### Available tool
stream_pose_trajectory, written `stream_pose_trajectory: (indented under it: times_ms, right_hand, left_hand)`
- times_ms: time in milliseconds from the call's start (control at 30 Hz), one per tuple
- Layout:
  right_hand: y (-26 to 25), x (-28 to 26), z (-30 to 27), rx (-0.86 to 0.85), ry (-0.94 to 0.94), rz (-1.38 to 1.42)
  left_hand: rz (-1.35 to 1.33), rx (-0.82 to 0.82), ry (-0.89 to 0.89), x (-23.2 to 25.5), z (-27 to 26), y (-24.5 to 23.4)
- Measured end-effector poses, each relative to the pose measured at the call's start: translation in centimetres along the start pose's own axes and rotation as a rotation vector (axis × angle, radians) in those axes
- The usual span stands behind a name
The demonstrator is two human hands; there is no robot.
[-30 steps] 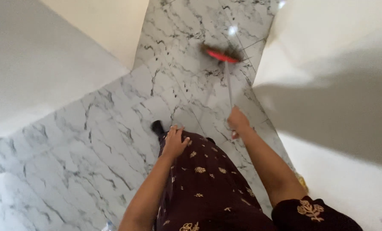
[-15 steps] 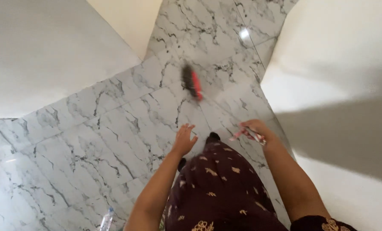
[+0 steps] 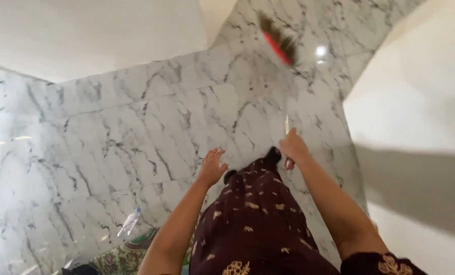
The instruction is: Sweeping a marble floor with a broom.
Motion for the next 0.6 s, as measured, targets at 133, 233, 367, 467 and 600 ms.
stream_pose_trajectory:
  times_ms: [133,233,367,467,600]
  right_hand:
    - [8.2,-4.1,0.5,-0.52,-0.019,0.612]
    - [8.0,-9.4,-5.6,-0.625,-0.077,0.506]
    - [13.4,-11.4,-1.7,-0.763,-0.095,0.367]
    - [13.0,-12.9,0.6,-0.815,-0.093,0.198]
    - [6.9,-14.0,5.7,-0.74,0.065,0.514]
  left_hand:
    - [0.005,0.023,-0.109,-3.8,-3.8,-1.8]
    - [-0.013,0.087,-0.178,-6.0,-6.5,-2.5]
    - [-0.043,0.196,-0.186,-9.0,-8.8,-2.4]
    - [-0.062,0.199,-0.238,-10.9,-8.7,-2.7]
    - [-0.111,0.258,-0.292,-12.1,-5.9,-5.3]
Point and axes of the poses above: each hand's wrist, its own z-axis towards the middle knuckle, its own y-axis out of the palm, x = y × z, the point moved 5 cm from there along z, towards the middle knuckle, and after that the axes turned 6 degrees about y, right-handed, at the moved point
